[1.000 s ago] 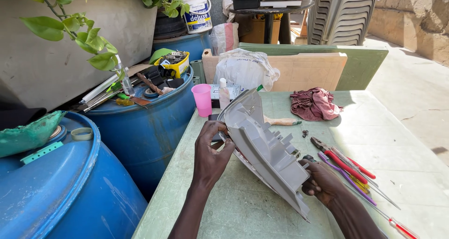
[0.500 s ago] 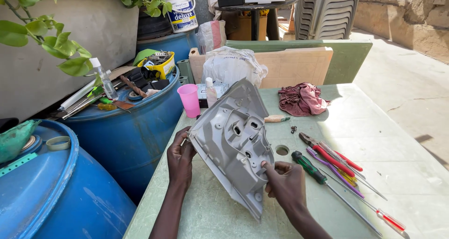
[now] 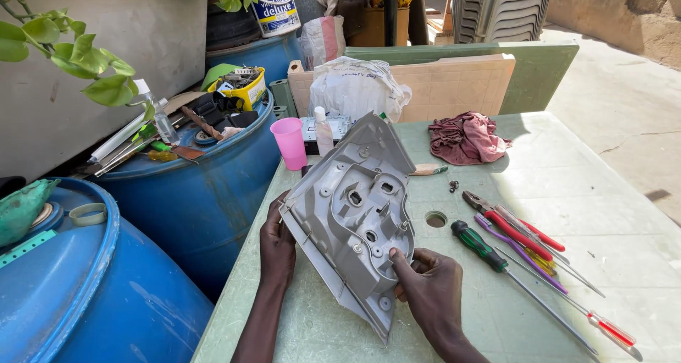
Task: Disassembling a car tail light housing using a screwdriver
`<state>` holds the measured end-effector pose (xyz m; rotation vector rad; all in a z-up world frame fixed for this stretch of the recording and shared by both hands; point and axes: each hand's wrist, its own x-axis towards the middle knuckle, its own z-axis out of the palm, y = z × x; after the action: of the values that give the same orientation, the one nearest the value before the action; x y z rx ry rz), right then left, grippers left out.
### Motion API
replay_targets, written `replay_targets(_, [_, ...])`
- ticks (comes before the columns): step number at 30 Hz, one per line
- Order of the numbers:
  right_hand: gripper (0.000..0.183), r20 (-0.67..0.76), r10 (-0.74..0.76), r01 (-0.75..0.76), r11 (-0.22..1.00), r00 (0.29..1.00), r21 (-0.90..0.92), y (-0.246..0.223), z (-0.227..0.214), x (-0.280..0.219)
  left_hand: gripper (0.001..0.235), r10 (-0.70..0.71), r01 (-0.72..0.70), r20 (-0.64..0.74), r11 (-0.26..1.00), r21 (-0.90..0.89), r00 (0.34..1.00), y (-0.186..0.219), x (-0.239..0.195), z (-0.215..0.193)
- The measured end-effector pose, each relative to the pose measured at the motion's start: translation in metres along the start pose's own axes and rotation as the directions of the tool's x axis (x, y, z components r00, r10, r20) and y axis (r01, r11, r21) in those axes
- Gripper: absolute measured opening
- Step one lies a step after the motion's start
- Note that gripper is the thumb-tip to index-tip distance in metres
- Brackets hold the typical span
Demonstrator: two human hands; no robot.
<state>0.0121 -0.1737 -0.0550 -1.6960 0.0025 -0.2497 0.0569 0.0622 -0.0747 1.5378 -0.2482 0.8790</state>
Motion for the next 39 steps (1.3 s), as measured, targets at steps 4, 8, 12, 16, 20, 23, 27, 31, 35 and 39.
replay_targets(4, [0.041,-0.02,-0.013,0.013,1.0,1.0,0.012,0.002,0.001,-0.003,0.051,-0.018,0.016,0.023,0.998,0.056,1.0,0.016,-0.001,0.005])
replay_targets(8, [0.037,-0.005,0.009,-0.01,1.0,1.0,-0.023,-0.001,0.001,-0.006,0.043,-0.112,0.11,-0.046,0.993,-0.037,0.993,0.026,0.001,0.013])
replay_targets(12, [0.046,0.022,-0.111,0.113,0.974,0.994,-0.198,0.006,0.004,-0.007,0.052,-0.287,0.229,-0.078,0.877,-0.422,0.955,-0.004,0.003,0.007])
replay_targets(16, [0.048,0.095,-0.353,0.362,0.859,0.931,-0.361,0.03,0.005,-0.002,0.052,-0.275,0.217,-0.086,0.886,-0.41,0.958,-0.003,0.004,0.001])
replay_targets(20, [0.042,0.24,-0.39,0.422,0.901,0.889,-0.098,0.026,0.002,0.001,0.053,-0.265,0.208,-0.093,0.894,-0.397,0.96,-0.001,0.004,-0.006])
replay_targets(23, [0.04,0.228,-0.214,0.222,0.975,0.95,-0.01,0.02,0.003,0.005,0.053,-0.264,0.208,-0.099,0.901,-0.381,0.96,0.001,-0.001,-0.014])
replay_targets(27, [0.025,0.212,0.126,-0.174,0.959,0.969,0.225,0.015,0.003,0.015,0.053,-0.254,0.2,-0.103,0.908,-0.369,0.962,0.002,-0.002,-0.02])
replay_targets(31, [0.036,0.222,0.302,-0.366,0.858,0.927,0.362,-0.009,0.002,0.01,0.053,-0.242,0.192,-0.102,0.914,-0.358,0.965,-0.008,-0.002,-0.025])
replay_targets(35, [0.052,0.294,0.345,-0.445,0.787,0.892,0.428,-0.02,0.002,0.005,0.053,-0.241,0.195,-0.093,0.917,-0.347,0.966,-0.078,-0.029,-0.05])
replay_targets(39, [0.05,0.446,0.276,-0.503,0.667,0.852,0.549,-0.003,0.002,0.012,0.053,-0.24,0.2,-0.079,0.919,-0.34,0.968,-0.115,-0.062,-0.07])
